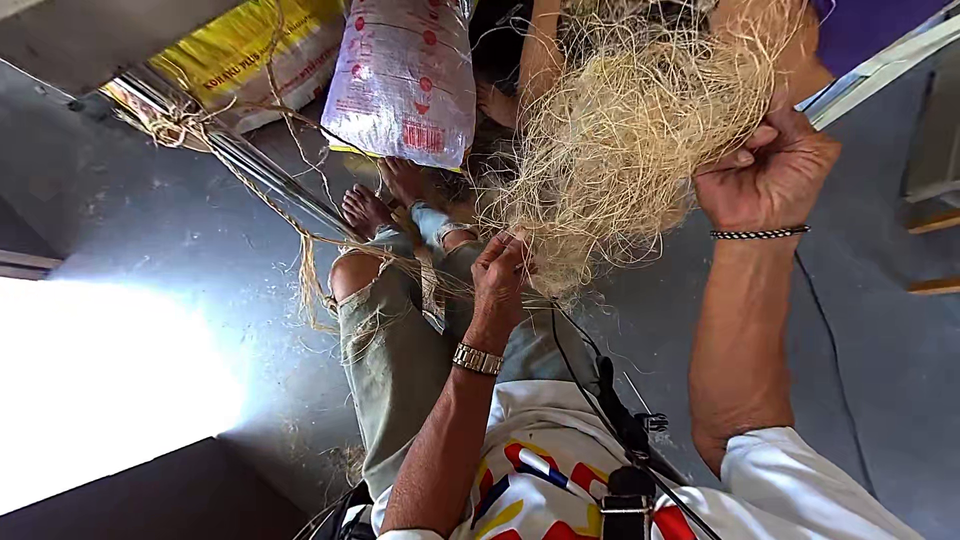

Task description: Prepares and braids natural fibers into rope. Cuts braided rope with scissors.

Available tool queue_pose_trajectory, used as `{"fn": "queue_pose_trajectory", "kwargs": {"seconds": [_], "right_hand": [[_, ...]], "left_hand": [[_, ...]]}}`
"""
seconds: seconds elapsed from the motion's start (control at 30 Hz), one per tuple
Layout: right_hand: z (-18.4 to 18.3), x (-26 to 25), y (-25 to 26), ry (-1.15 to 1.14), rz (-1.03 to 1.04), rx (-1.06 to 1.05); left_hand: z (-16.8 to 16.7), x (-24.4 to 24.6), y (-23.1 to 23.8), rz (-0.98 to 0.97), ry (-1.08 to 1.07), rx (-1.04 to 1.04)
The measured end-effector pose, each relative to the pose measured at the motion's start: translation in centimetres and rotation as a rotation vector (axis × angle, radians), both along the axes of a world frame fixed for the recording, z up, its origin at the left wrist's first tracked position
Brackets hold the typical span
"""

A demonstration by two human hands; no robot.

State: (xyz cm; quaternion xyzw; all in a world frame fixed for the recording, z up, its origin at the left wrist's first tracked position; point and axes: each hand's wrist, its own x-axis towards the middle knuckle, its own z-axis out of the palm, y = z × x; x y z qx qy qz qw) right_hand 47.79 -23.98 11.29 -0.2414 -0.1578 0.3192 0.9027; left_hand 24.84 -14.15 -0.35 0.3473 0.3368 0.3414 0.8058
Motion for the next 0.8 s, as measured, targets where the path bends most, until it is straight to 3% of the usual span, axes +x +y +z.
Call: {"fn": "queue_pose_trajectory", "kwargs": {"seconds": [0.37, 0.6, 0.8], "right_hand": [[-3.7, 2.2, -1.4, 0.04, -0.058, -0.045], [-9.6, 5.3, -1.8, 0.181, -0.277, -0.338], [-14.6, 6.6, -3.7, 0.319, -0.373, -0.583]], "left_hand": [[0.5, -1.2, 1.0, 0.074, -0.114, -0.048], [0.4, -2.9, 2.7, 0.116, -0.13, -0.021], [0.9, -4.1, 4.7, 0.182, 0.005, 0.011]]}}
